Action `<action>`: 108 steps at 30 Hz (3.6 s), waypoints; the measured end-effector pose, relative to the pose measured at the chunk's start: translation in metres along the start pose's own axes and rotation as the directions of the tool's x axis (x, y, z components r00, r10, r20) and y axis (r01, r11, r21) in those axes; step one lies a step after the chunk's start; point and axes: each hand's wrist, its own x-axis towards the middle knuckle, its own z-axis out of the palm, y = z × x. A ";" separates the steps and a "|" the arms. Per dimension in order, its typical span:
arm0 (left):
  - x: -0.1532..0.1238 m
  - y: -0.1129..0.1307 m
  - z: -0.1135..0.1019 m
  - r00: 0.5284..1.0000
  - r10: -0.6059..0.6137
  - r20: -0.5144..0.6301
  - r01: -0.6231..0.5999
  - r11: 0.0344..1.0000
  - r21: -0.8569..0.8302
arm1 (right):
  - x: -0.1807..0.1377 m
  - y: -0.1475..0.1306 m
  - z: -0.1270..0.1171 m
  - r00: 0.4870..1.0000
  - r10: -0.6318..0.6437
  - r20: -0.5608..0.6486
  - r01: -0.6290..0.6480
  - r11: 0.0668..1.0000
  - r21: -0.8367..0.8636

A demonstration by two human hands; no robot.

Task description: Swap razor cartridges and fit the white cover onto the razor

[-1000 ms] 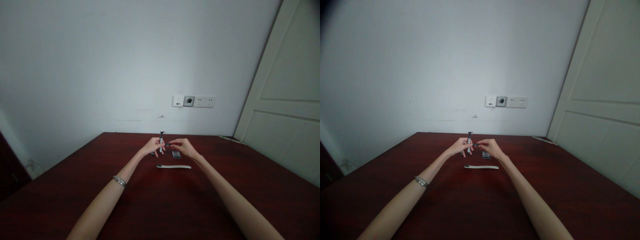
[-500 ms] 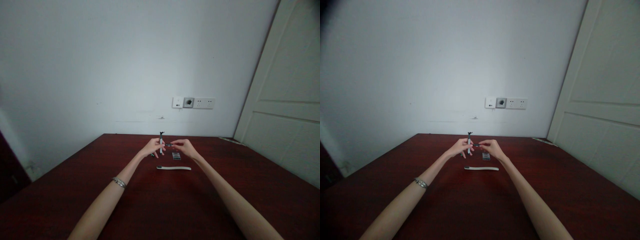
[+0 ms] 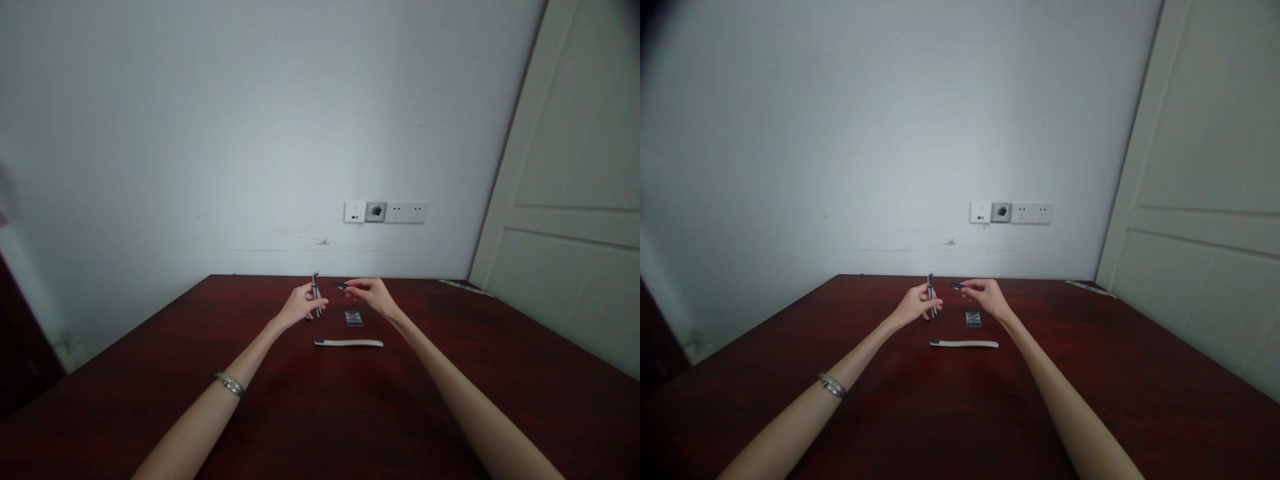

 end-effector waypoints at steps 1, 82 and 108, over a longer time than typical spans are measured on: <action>-0.004 -0.001 0.002 1.000 0.007 -0.005 -0.007 1.000 0.017 | 0.001 -0.002 0.000 1.000 -0.002 -0.007 0.002 1.000 0.013; -0.024 -0.006 0.060 0.917 0.299 -0.264 -0.153 0.875 0.459 | -0.009 -0.043 0.013 0.995 -0.026 0.092 0.019 0.997 0.074; -0.022 -0.008 0.067 0.904 0.333 -0.267 -0.199 0.883 0.425 | -0.010 -0.041 0.013 0.986 -0.073 0.147 0.063 0.995 0.073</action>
